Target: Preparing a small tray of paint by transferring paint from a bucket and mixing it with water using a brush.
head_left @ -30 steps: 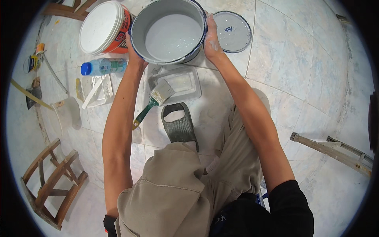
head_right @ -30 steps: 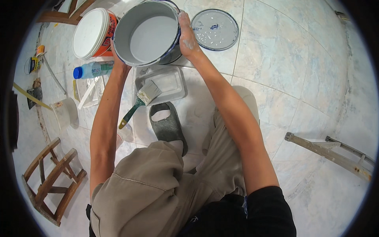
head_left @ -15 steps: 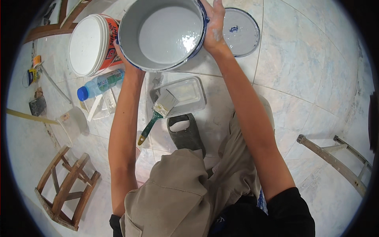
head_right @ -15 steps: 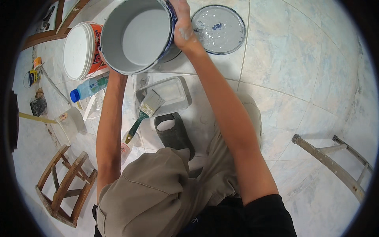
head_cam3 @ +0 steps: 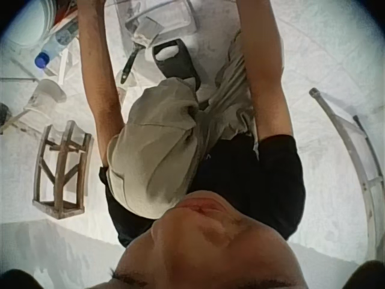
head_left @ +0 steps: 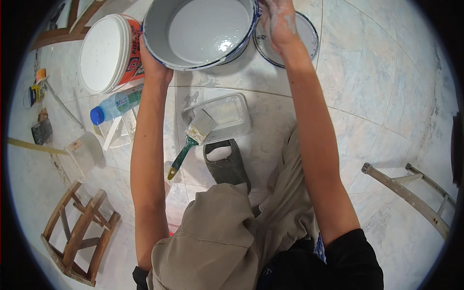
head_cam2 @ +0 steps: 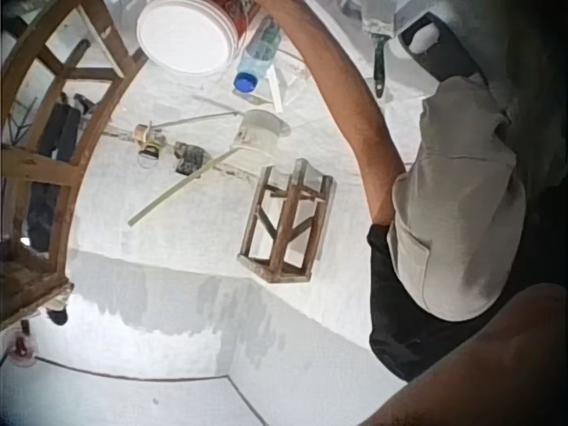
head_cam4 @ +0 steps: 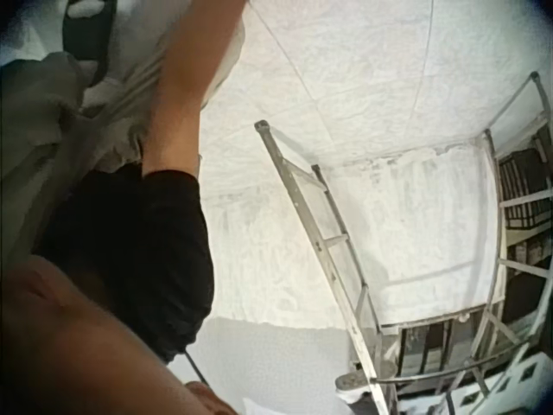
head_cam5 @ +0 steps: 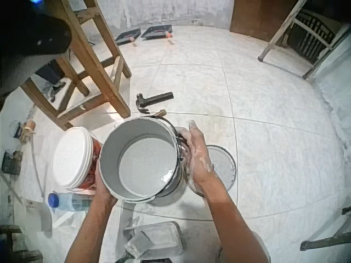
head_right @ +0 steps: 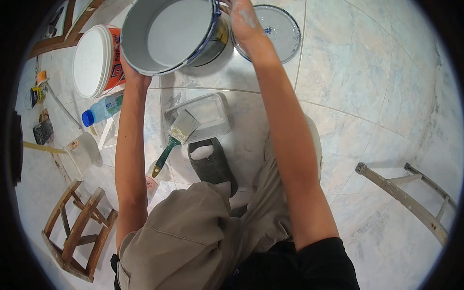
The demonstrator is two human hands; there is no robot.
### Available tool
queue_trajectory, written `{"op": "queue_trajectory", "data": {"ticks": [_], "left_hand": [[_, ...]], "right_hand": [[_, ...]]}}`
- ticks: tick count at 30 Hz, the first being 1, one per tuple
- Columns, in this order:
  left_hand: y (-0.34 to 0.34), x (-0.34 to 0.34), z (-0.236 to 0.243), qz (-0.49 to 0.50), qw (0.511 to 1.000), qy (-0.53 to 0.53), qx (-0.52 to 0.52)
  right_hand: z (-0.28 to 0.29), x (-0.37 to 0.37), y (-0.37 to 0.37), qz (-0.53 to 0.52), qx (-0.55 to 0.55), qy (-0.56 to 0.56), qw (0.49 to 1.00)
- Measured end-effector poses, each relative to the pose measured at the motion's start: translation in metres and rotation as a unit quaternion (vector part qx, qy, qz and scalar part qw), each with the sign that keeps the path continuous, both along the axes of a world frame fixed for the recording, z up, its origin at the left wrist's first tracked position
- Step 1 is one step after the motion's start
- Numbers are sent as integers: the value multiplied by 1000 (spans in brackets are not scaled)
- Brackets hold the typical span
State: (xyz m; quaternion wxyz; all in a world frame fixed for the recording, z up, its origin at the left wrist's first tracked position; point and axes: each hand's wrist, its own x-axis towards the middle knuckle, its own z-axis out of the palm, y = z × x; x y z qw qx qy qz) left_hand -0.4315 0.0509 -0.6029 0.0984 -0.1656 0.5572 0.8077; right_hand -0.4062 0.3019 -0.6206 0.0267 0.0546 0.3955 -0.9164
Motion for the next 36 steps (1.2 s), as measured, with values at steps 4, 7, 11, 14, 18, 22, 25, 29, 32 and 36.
{"op": "queue_trajectory", "data": {"ticks": [4,7,11,14,18,22,25,29,32,36], "left_hand": [[-12,8,10,-21,1000,14,-2],[-17,24,17,-42,998,39,-8],[-42,69,34,-90,995,-10,-45],[-71,89,43,-143,982,-3,-123],[-88,106,52,-109,986,10,-127],[-103,118,65,-106,986,19,-130],[-104,116,81,-111,982,36,-152],[-89,88,107,-107,977,92,-160],[-59,48,125,-148,971,112,-154],[-13,-27,137,-235,879,224,-349]], "right_hand": [[-11,8,3,-73,179,56,980],[-15,5,21,-25,175,2,984],[20,35,-6,-148,213,-5,966],[56,46,-8,-48,210,11,977],[57,57,1,-72,252,4,965],[65,64,19,-16,260,2,966],[62,73,17,-20,240,-25,970],[67,76,7,-45,218,-63,973],[56,72,8,-60,215,-120,967],[26,81,-9,34,141,-180,973]]}}
